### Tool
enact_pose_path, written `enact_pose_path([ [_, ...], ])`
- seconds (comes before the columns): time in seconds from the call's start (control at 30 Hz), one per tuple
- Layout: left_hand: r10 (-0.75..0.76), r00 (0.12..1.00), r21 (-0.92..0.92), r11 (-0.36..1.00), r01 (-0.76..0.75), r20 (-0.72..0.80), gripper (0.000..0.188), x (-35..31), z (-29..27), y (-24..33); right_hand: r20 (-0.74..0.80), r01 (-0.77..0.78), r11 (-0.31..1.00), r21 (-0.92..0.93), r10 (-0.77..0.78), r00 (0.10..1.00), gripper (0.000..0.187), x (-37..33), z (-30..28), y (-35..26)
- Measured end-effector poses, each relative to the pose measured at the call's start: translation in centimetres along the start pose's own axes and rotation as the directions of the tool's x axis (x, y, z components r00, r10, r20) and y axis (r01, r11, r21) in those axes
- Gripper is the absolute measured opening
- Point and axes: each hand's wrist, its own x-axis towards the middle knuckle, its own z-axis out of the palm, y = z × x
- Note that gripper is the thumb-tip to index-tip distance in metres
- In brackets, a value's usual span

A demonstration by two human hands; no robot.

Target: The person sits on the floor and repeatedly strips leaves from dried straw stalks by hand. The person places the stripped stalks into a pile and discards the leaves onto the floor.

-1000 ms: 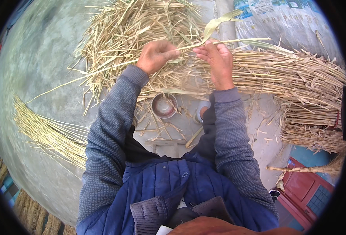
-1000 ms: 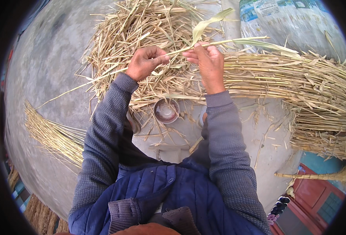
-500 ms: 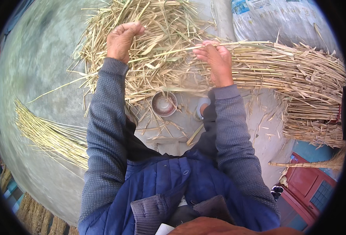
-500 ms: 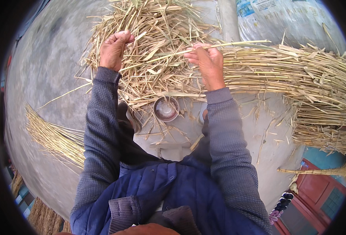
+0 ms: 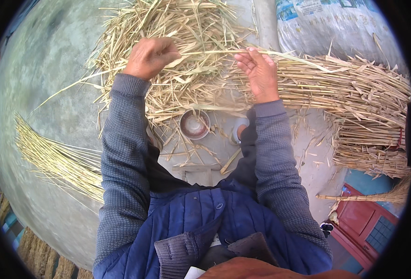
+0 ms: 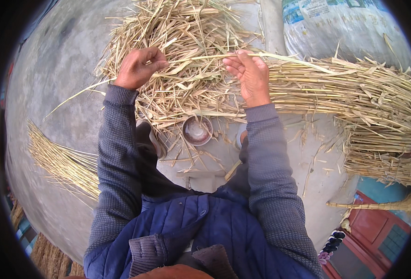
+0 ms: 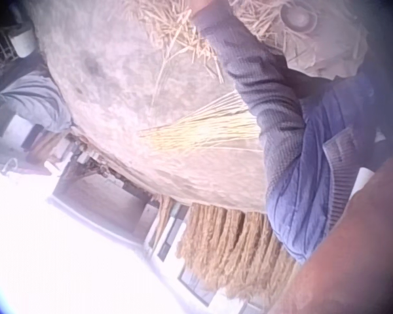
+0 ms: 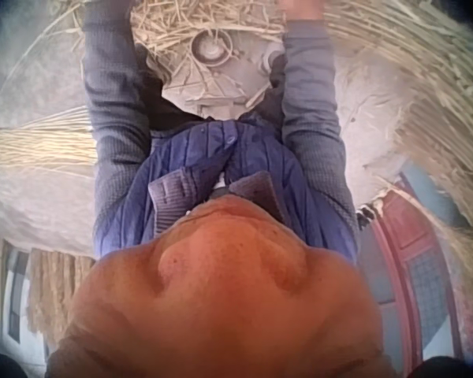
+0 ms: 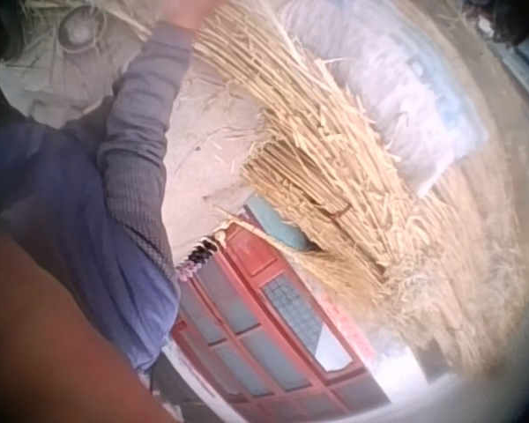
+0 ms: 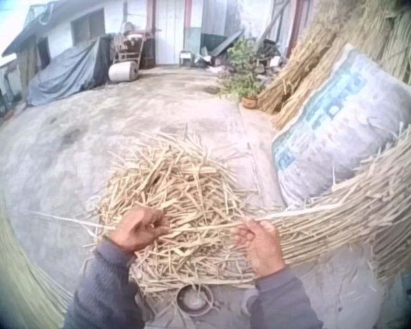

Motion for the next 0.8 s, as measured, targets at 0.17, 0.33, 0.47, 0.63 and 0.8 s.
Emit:
enact_pose_path([
  [0.17,-0.259,0.961,-0.089,0.959,0.267,0.1,0.024,-1.1,-1.1,-0.5,0.005,-0.014,1.0,-0.01,0.014,1.0,0.028,0.1,0.7,0.4],
  [0.33,0.001,0.998,-0.001,1.0,-0.001,-0.069,0.027,-0.5,4.1,1.8,0.176,-0.094,0.991,0.09,0.078,0.981,0.02,-0.7,3.5,2.3],
  [0.47,-0.086,0.99,-0.096,0.992,0.076,-0.109,0.032,-0.6,3.2,1.5,0.232,-0.034,0.998,0.048,0.022,0.972,0.021,-0.7,3.0,0.8],
  [0.63,0.014,0.999,0.083,0.997,-0.01,-0.046,0.039,-0.9,2.5,1.3,0.196,0.089,0.996,0.025,-0.093,0.976,0.022,-0.5,2.5,0.0],
  [0.8,0.112,0.994,0.216,0.97,-0.111,0.011,0.035,-0.7,3.5,1.4,0.163,0.103,0.994,0.025,-0.105,0.981,0.02,-0.7,2.9,0.2],
])
